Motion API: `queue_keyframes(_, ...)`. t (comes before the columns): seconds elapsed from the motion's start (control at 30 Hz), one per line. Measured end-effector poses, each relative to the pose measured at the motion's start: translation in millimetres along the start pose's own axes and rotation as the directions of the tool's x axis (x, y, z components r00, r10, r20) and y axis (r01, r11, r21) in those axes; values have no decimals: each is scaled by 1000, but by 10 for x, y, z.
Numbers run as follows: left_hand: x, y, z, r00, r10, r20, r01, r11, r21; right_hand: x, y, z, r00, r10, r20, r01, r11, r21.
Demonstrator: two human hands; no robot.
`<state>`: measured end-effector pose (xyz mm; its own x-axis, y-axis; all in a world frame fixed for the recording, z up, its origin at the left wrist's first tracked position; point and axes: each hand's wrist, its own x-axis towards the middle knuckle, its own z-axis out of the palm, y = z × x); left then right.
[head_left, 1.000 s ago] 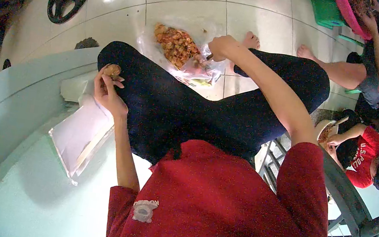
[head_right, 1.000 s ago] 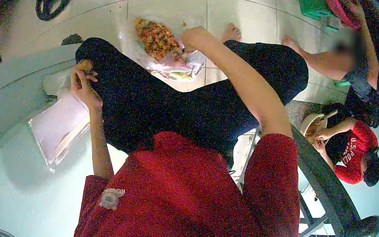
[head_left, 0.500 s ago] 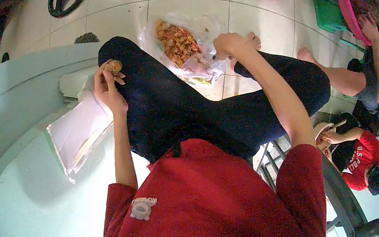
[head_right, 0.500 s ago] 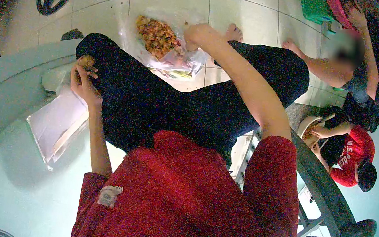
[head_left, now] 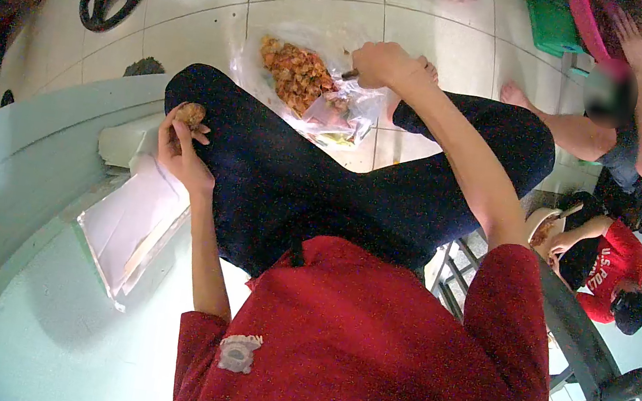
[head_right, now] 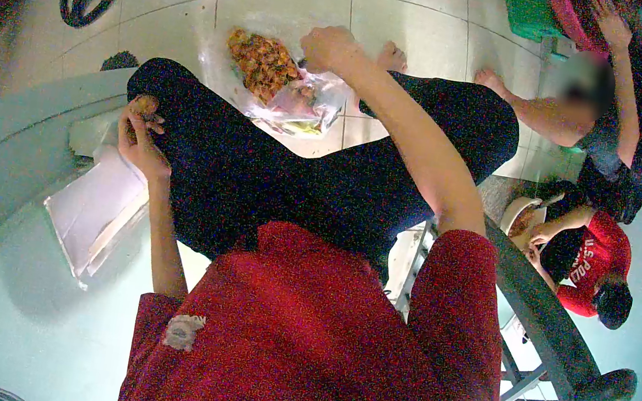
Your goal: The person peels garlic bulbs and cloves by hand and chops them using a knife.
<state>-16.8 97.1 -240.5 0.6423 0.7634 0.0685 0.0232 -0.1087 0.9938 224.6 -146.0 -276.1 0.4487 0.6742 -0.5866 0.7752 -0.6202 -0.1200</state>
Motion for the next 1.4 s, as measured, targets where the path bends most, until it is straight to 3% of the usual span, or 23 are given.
queue_keyframes(0.1,6,-1,-7,1000,7,2,-8,1000,18,-156,-26,-165,994,16,104,-21,999,45)
queue_keyframes(0.2,12,-31,-32,1000,12,19,-13,999,32,-182,-58,-118,970,38,240,-29,999,-40)
queue_keyframes(0.4,5,29,17,1000,-14,21,13,1000,20,27,14,266,993,-61,99,70,993,-93)
queue_keyframes(0.47,3,39,16,1000,-7,31,6,1000,14,65,3,233,995,-73,-61,71,997,-36)
queue_keyframes(0.57,-2,43,-22,999,-2,34,2,1000,6,-4,-44,-37,994,-87,-60,91,994,59)
queue_keyframes(0.67,15,129,50,999,22,-42,-14,983,186,21,9,-110,996,-40,-80,48,995,91)
queue_keyframes(0.7,-4,181,131,993,63,-100,-40,975,217,16,67,-50,980,-69,-189,93,989,118)
queue_keyframes(0.73,-15,-165,-94,999,-19,-29,21,996,84,83,54,84,990,-64,-126,78,991,108)
queue_keyframes(0.77,-36,-4,30,999,26,-38,-23,996,91,75,73,121,990,-10,-138,30,989,146)
queue_keyframes(0.8,-74,60,19,1000,-26,-8,26,997,72,-16,22,16,999,-30,-43,35,993,110)
queue_keyframes(0.83,-79,96,5,996,-85,27,83,994,69,-99,6,-57,995,-35,-93,47,990,134)
queue_keyframes(1.03,-220,385,12,985,94,145,-105,992,69,-169,-91,-183,995,53,-89,-42,992,119)
queue_keyframes(1.07,-257,294,-12,992,64,104,-58,997,-55,-185,-70,-181,993,26,-117,-13,993,116)
queue_keyframes(1.13,-290,342,-58,990,93,109,-80,989,-121,-341,-44,-302,984,-1,-176,18,995,95)
queue_keyframes(1.23,-405,705,-49,985,160,65,-146,973,-178,-724,-29,-522,990,-15,-141,49,969,241)
queue_keyframes(1.3,-434,893,-89,988,47,148,-3,959,-283,-846,80,-424,980,-95,-174,152,923,353)
queue_keyframes(1.33,-428,1045,-88,969,116,217,-51,958,-282,-1001,86,-456,980,-92,-179,152,922,356)
queue_keyframes(1.37,-371,1162,-76,968,111,223,-46,960,-278,-1171,95,-458,976,-68,-207,182,777,603)
queue_keyframes(1.4,-288,1267,-87,942,212,260,-149,959,-242,-1312,75,-420,976,-37,-217,200,560,804)
